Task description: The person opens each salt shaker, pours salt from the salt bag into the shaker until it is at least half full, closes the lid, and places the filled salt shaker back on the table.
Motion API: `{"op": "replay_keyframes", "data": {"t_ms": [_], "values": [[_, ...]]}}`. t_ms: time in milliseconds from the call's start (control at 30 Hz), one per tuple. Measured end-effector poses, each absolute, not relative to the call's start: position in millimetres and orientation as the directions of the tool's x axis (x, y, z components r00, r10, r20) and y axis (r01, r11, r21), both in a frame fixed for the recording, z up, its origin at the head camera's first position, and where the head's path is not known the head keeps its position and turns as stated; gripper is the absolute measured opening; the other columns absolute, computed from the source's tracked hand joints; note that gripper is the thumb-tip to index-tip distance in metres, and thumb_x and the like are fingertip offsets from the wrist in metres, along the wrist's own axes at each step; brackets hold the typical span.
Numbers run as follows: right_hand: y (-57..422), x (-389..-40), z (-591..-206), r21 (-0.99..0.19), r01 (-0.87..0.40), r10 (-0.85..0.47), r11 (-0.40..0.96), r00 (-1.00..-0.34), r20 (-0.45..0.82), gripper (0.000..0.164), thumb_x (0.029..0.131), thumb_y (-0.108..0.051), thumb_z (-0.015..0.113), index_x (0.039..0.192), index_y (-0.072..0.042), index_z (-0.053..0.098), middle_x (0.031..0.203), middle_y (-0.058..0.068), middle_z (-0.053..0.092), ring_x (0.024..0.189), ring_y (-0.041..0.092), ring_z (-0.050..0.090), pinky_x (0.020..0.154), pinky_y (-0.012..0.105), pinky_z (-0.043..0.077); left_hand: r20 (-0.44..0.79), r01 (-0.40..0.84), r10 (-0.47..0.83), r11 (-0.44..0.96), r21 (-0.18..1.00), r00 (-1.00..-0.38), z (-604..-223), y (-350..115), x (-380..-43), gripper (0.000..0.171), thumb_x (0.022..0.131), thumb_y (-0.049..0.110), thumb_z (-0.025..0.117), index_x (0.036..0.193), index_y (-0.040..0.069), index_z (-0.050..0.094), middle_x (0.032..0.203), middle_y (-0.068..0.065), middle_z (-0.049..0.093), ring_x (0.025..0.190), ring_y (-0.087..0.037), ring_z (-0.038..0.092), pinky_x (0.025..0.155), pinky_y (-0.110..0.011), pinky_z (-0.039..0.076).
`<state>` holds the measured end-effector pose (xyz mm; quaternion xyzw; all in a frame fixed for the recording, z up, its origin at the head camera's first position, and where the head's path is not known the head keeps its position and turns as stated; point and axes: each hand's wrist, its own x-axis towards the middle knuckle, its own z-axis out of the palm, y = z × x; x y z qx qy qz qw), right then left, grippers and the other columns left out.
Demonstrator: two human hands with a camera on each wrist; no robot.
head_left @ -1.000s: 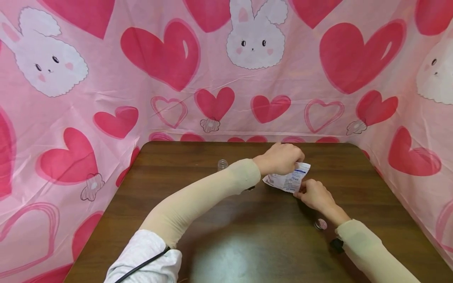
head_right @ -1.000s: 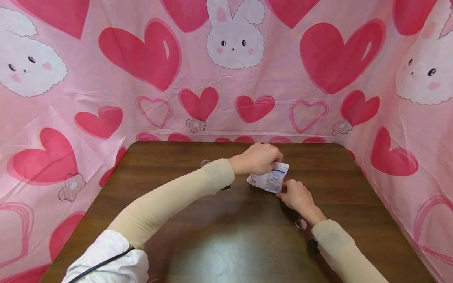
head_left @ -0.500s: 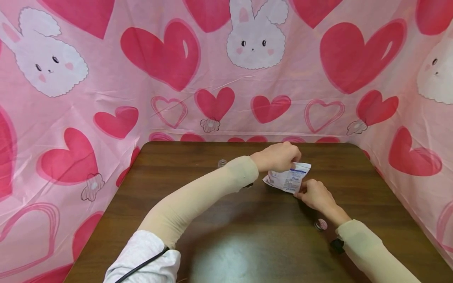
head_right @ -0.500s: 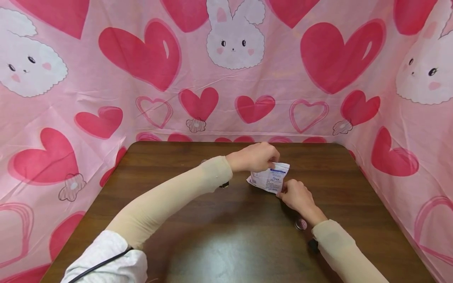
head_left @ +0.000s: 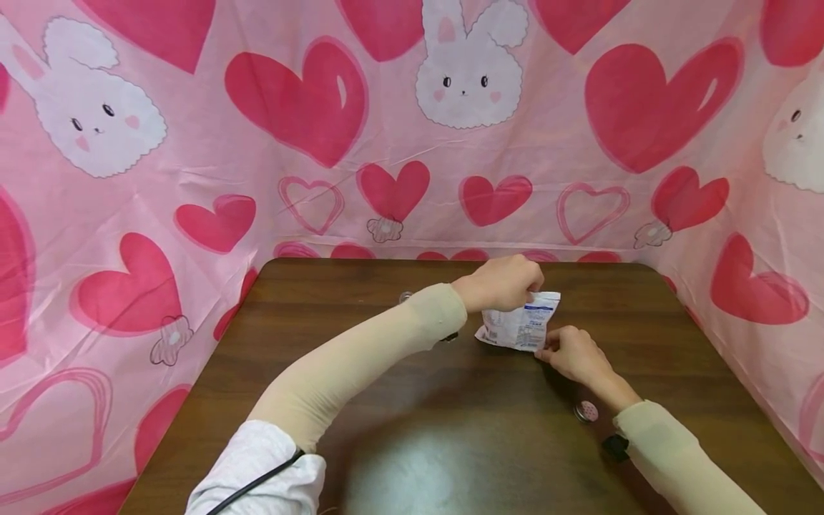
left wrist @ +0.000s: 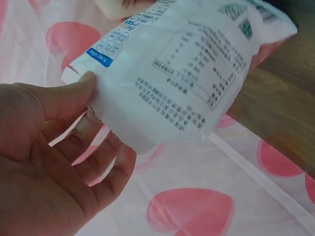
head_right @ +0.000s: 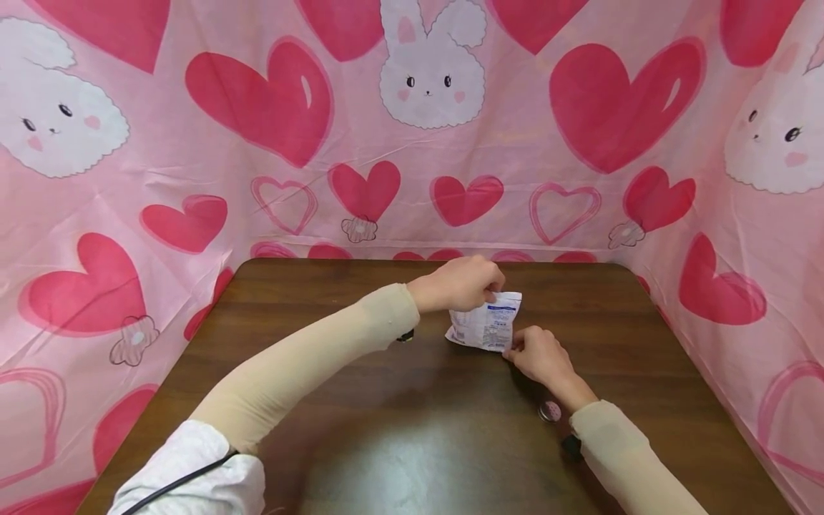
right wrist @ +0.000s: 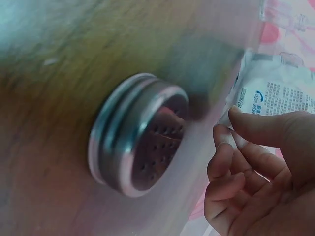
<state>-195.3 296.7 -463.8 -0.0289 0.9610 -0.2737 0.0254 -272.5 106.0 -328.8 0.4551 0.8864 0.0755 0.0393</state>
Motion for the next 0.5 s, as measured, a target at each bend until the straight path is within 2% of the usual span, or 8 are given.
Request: {"op": "replay_keyframes", "data": {"t_ms": [267, 500], "values": [[294, -199, -463, -0.607, -0.113, -0.136, 0.787, -0.991, 0.007, 0.013, 0.091, -0.016, 0.083, 0.088, -0.005, 0.076, 0.071, -0.001, 0.063, 0.064, 0.017, 0.054, 0.057, 0.033, 0.044, 0.013, 0.787, 0.804, 0.579, 0.213, -0.595, -323, 91, -277, 0.006, 0.101, 0.019, 0.073, 0.098, 0.015, 0.076, 0.088, 0.003, 0.066, 0.084, -0.014, 0.057, 0.068, -0.026, 0.049], [289, -201, -455, -0.712, -0.039, -0.115, 0.701, -0.992, -0.058, 0.031, 0.089, -0.019, 0.086, 0.104, 0.006, 0.075, 0.078, 0.005, 0.073, 0.067, 0.019, 0.066, 0.06, 0.035, 0.051, 0.053, 0.795, 0.803, 0.575, 0.193, -0.594, -309, 86, -278, 0.008, 0.101, 0.02, 0.072, 0.101, 0.014, 0.077, 0.093, 0.003, 0.068, 0.087, -0.015, 0.059, 0.073, -0.026, 0.05]]}}
